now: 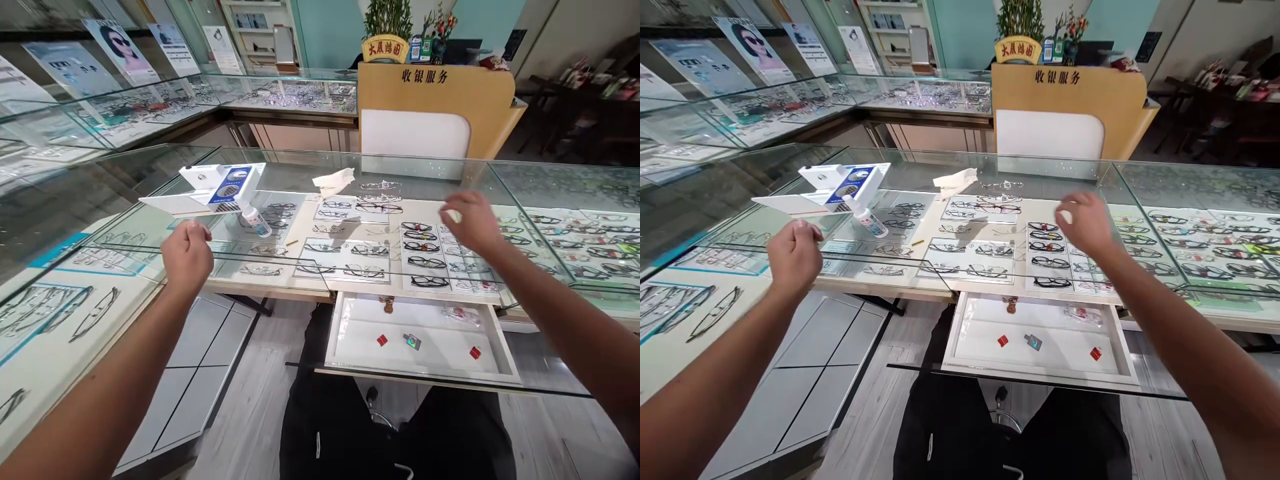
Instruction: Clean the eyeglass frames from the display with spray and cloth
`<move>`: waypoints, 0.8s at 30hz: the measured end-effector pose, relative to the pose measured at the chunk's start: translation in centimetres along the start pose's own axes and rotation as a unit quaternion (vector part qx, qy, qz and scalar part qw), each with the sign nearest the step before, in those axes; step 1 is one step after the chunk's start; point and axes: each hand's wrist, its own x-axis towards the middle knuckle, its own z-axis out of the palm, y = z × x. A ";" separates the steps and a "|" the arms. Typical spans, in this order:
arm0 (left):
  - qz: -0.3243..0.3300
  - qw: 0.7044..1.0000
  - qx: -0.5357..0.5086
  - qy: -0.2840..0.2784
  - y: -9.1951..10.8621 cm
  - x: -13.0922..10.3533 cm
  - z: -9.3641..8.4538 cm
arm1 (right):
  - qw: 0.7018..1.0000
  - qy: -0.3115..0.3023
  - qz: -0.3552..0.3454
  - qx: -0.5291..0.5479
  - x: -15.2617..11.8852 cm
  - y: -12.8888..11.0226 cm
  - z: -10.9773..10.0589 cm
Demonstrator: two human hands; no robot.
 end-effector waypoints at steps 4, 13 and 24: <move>-0.070 0.989 0.127 -0.028 -2.2 0.5 1.6 | 0.994 -0.073 -0.070 0.028 7.0 -8.2 2.4; -0.150 0.952 0.244 -0.112 -1.1 1.9 2.4 | 0.988 -0.135 -0.046 -0.056 11.8 -11.7 6.0; -0.246 0.921 0.225 -0.203 -1.2 4.4 4.5 | 0.923 -0.285 -0.154 0.209 0.9 -18.4 -5.3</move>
